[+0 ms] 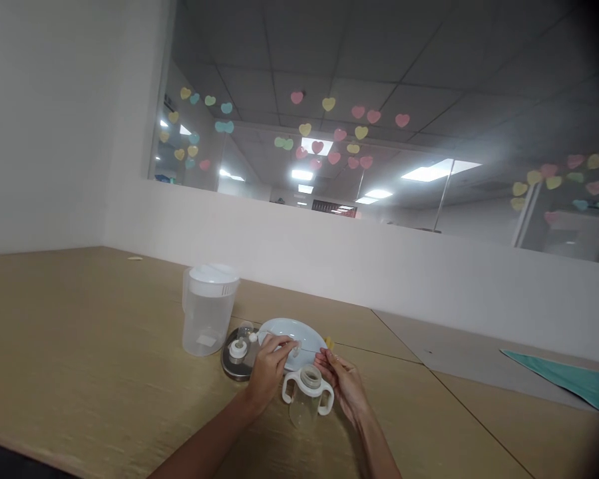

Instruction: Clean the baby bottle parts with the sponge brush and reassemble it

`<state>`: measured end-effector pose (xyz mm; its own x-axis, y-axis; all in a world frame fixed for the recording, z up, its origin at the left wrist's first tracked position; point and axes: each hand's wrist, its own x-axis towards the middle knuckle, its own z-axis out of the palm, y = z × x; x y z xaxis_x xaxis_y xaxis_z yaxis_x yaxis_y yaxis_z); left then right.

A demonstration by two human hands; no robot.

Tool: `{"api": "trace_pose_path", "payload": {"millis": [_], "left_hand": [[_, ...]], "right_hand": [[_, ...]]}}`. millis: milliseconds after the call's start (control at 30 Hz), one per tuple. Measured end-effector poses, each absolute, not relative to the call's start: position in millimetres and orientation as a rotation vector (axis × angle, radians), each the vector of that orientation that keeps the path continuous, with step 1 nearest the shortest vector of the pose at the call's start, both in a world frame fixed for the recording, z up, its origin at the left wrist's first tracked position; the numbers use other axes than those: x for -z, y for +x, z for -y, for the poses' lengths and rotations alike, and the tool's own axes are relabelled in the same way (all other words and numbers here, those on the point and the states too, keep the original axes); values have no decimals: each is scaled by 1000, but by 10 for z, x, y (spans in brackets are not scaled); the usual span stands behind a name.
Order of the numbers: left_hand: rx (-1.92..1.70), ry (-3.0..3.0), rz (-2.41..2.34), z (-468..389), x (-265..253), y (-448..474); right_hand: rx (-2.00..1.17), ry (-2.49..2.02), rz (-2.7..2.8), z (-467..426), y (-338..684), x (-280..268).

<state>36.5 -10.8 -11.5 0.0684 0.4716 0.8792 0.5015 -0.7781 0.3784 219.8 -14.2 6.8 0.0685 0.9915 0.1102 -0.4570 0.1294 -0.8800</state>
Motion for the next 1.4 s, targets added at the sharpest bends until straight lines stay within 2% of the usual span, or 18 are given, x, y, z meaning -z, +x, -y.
{"api": "trace_pose_path", "payload": {"millis": [667, 1000, 1400], "left_hand": [[1798, -2468, 953, 164, 76, 416], [1593, -2556, 978, 55, -43, 314], [1192, -2353, 871, 43, -113, 325]], "right_hand": [[-1321, -806, 999, 235, 2116, -142], [-1279, -736, 938, 139, 2195, -81], [-1152, -702, 876, 59, 2375, -95]]}}
